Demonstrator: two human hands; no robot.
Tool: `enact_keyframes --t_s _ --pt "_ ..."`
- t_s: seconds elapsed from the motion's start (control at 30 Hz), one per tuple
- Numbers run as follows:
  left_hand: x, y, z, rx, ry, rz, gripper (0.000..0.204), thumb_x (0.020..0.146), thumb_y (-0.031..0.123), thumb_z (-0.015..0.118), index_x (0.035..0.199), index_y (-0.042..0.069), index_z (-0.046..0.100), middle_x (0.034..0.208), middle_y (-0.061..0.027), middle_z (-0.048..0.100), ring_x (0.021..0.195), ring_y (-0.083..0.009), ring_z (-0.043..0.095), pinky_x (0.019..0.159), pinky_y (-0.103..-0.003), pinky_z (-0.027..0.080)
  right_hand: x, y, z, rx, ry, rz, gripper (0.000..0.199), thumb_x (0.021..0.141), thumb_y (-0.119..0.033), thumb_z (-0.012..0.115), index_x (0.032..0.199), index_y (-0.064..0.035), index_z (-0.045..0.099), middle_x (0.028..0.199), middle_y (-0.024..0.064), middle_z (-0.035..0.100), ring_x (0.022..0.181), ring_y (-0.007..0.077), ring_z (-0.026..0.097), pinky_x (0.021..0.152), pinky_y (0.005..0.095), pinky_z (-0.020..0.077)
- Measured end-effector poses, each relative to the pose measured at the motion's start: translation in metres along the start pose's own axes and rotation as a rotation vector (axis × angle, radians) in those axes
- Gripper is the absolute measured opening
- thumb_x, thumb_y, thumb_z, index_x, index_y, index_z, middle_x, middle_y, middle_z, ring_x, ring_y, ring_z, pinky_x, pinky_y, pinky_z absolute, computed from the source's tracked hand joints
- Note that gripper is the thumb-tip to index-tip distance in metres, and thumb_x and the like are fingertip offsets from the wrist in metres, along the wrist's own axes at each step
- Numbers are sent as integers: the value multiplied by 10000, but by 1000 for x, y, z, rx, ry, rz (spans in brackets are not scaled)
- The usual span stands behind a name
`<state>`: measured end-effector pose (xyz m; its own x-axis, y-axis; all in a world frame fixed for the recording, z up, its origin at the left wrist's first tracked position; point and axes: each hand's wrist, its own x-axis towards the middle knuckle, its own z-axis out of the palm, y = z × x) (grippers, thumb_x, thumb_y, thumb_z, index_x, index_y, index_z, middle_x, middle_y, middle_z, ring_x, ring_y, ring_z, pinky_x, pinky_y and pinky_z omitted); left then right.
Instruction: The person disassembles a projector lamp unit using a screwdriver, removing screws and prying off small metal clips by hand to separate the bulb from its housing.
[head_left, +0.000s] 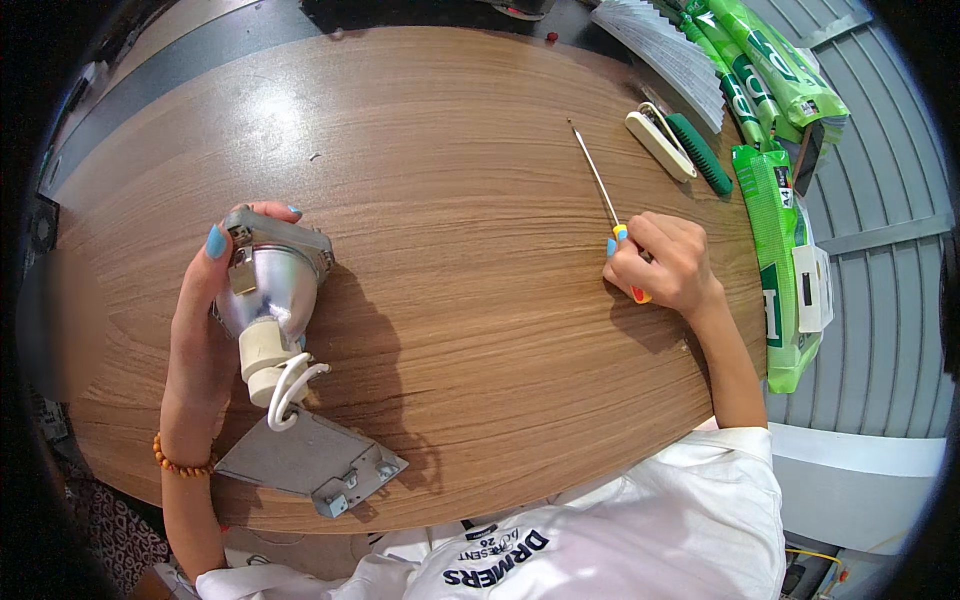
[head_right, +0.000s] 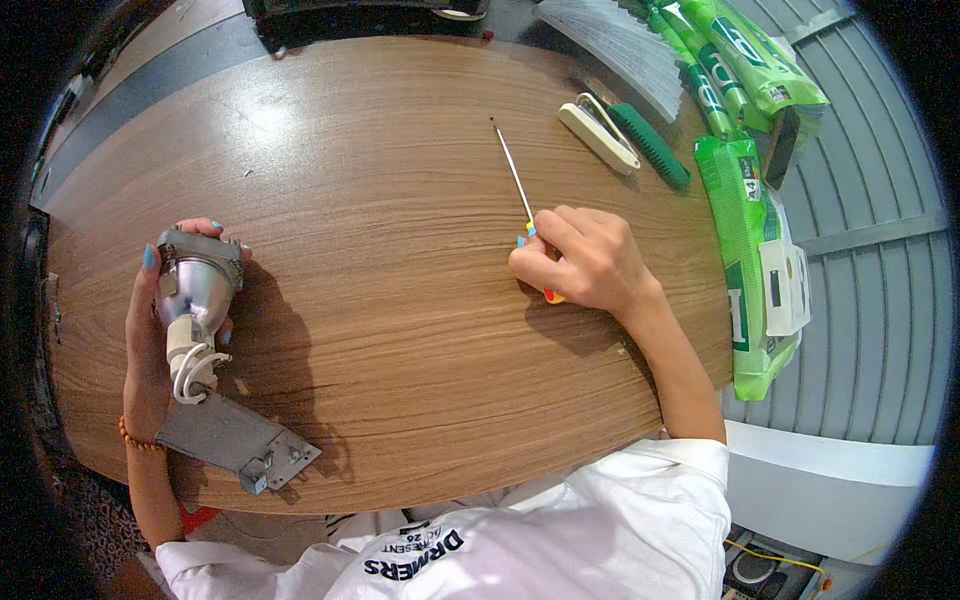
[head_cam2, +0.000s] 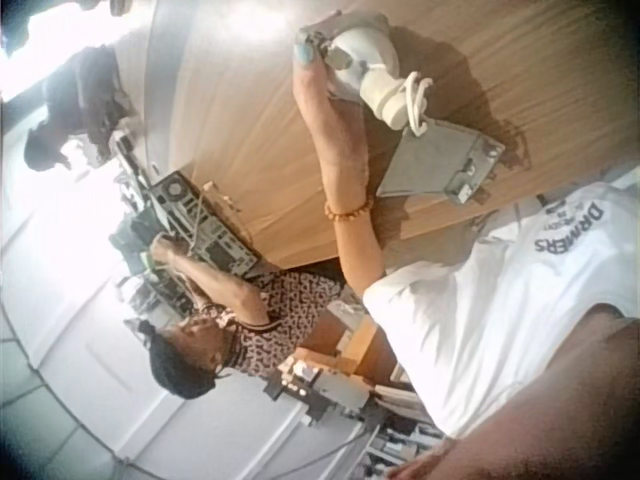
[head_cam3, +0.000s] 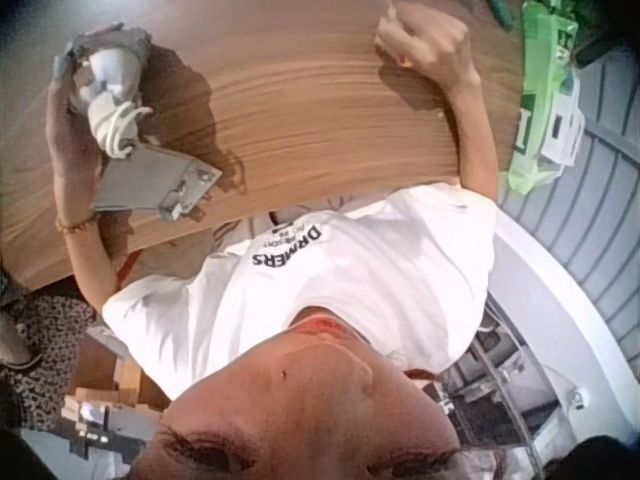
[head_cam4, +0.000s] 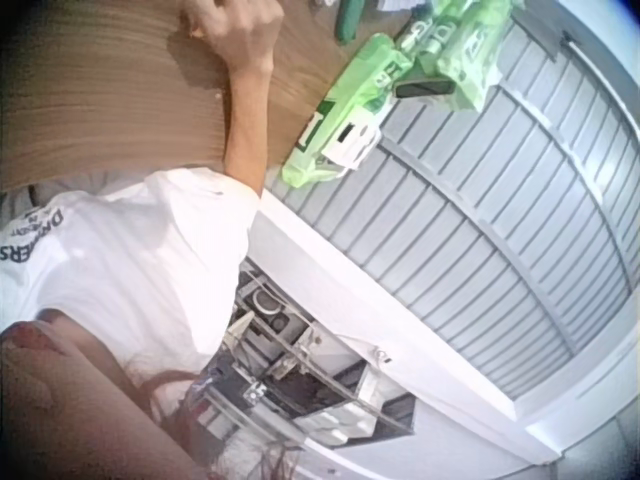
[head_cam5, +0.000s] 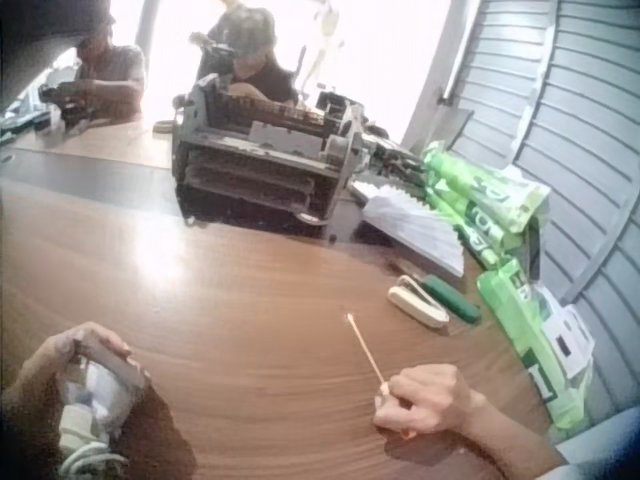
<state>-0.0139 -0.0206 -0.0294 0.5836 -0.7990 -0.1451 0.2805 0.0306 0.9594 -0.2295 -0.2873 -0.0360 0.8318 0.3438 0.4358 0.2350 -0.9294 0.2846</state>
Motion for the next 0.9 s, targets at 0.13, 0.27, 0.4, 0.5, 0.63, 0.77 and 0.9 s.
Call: enact_keyframes --t_s 0.13,0.27,0.4,0.5,0.63,0.77,0.9 --pt "-1 0 -2 14 -34 -5 498 840 442 345 1050 6 462 842 -113 561 672 -105 570 543 -186 486 0 -1 3 -2 26 36 209 527 -46 573 554 -116 378 523 6 292 429 107 372 353 232 302" --pt "-2 -1 -2 11 -22 -13 496 845 440 335 1061 13 463 847 -104 559 688 -103 570 560 -188 487 -1 -3 4 -14 24 50 213 521 -40 577 557 -114 380 524 9 299 423 107 378 351 234 300" --pt "-1 0 -5 24 -103 -4 489 839 445 348 1064 27 467 866 -99 550 727 -103 564 580 -197 488 -2 -2 4 -13 33 60 212 524 -39 578 562 -110 382 525 13 303 418 108 381 349 237 299" --pt "-2 0 -1 38 -17 -26 500 825 463 356 1059 36 470 888 -95 543 738 -99 555 585 -194 482 -1 -2 2 6 14 71 223 523 -45 589 564 -106 379 524 15 306 416 111 388 349 240 299" --pt "1 -1 -7 102 -47 -2 522 814 491 381 1083 44 404 942 -171 542 613 -108 577 423 -174 493 3 -4 5 8 31 112 247 529 -55 605 560 -107 366 524 16 311 421 112 400 351 241 300" --pt "4 -6 -10 171 -65 44 518 815 486 387 1084 43 407 966 -159 543 687 -108 572 516 -178 490 2 -4 3 -24 30 101 261 544 -54 617 562 -107 362 518 14 309 420 114 401 351 237 302" --pt "3 -1 -8 148 -116 48 494 829 469 374 1077 44 420 961 -143 544 781 -118 555 614 -188 475 5 -7 -2 -38 104 46 261 541 -48 635 580 -95 381 513 12 328 420 118 396 350 227 300"
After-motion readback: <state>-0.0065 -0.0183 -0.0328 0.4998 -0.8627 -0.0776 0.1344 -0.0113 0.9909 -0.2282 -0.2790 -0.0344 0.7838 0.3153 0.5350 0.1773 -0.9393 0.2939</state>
